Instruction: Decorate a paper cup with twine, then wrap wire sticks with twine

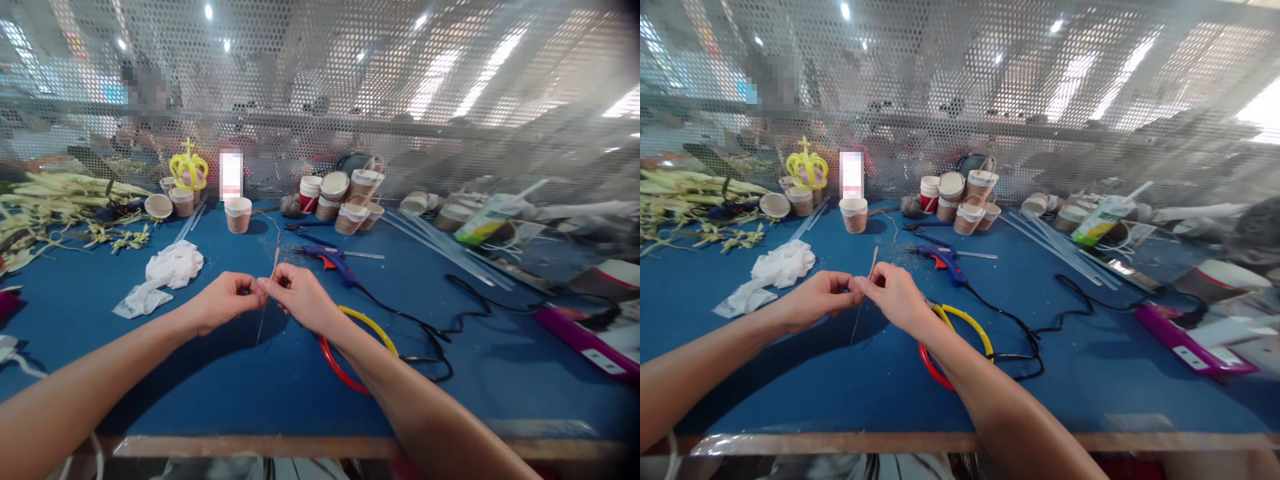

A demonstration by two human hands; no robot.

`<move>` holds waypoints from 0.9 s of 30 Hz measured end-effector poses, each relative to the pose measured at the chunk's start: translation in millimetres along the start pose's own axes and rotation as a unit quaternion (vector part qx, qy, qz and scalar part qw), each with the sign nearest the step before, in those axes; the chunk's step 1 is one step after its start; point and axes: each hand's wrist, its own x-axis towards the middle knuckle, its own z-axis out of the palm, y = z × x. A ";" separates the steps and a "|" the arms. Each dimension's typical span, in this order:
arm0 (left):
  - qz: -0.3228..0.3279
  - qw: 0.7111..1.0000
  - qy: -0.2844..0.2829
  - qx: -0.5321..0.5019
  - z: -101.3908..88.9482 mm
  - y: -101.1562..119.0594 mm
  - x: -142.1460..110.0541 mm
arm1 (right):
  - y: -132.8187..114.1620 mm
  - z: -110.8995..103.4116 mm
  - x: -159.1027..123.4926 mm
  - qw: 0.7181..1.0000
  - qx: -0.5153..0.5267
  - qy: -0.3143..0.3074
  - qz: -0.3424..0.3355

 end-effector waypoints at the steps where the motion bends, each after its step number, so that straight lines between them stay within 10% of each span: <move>1: -0.004 1.000 -0.008 -0.019 -0.4 0.7 0.0 | -0.3 -0.6 -0.2 0.999 0.030 -0.016 -0.003; 6: -0.029 0.989 -0.061 -0.129 -1.9 5.0 -0.3 | 0.8 -4.1 0.8 0.984 0.152 -0.088 -0.023; 27: 0.051 0.997 0.037 0.043 3.4 -0.9 -0.3 | 0.3 2.1 0.3 0.996 -0.058 0.045 -0.039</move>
